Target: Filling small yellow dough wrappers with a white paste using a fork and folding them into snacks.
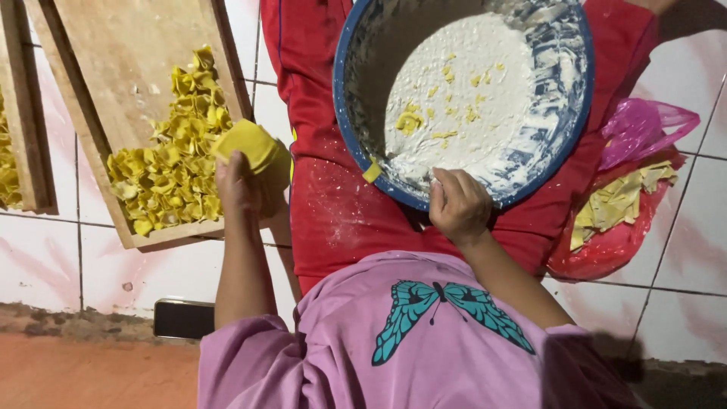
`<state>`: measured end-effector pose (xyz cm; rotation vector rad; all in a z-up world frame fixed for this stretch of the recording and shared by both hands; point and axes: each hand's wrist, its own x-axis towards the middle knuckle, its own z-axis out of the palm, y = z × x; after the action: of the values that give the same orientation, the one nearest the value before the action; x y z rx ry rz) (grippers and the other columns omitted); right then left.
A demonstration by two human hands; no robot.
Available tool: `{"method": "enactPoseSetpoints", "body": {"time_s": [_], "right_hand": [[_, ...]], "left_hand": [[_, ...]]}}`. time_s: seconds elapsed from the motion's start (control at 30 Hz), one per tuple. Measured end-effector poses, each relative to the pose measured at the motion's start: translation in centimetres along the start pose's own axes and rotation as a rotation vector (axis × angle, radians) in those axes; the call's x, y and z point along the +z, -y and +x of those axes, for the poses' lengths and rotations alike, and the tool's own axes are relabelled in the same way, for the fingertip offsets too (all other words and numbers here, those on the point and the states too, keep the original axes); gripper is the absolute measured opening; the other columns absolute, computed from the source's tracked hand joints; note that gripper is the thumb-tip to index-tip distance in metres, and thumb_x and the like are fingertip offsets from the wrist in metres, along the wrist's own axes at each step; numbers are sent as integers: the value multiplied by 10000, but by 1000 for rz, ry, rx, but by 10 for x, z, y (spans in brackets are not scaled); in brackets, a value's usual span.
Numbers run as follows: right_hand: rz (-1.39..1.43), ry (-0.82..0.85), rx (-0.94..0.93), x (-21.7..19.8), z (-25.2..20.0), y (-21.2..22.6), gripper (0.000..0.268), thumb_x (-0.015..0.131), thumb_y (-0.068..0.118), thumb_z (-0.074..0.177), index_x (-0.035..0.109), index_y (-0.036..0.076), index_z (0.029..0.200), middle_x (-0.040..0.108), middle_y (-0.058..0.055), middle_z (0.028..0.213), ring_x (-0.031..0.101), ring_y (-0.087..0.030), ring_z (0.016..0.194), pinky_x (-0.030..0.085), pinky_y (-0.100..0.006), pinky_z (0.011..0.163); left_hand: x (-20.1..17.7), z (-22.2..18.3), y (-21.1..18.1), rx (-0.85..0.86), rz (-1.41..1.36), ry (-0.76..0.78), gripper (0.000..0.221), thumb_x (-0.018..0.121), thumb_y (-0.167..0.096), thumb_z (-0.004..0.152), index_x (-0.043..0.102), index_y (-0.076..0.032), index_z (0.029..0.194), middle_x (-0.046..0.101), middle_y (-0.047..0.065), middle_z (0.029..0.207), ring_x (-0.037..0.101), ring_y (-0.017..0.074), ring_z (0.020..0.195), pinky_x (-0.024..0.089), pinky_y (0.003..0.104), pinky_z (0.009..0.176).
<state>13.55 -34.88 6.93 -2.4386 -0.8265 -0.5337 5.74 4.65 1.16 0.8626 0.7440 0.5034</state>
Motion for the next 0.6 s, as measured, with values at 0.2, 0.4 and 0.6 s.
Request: {"method": "enactPoseSetpoints", "body": {"time_s": [0.2,0.4,0.6], "right_hand": [[-78,-57,-24,19,35,-15,191,576,238,1025,720,117,1058,560,-24,781,632,-250,640,511,-357,568],[-114,-101,-41,28,73,-23,207,520,259,1043,683,133,1067,529,-27,775,624,-272,640,509,-381,555],[-77,-46,77,35,92,-30,126,624,95,930,665,79,1048,646,-91,836,604,-320,652,418,-427,512]], "left_hand": [[-2,-17,-29,-88,-196,-95,278,766,-298,946,723,-152,1179,757,118,1216,746,299,1126,513,594,1128],[52,-78,-91,-124,-420,-122,267,789,-344,879,784,-128,1036,763,151,1188,756,311,1118,543,533,1139],[48,-87,-140,136,-355,420,459,762,-330,1017,665,-147,1427,733,29,1238,690,183,1154,592,338,1025]]}}
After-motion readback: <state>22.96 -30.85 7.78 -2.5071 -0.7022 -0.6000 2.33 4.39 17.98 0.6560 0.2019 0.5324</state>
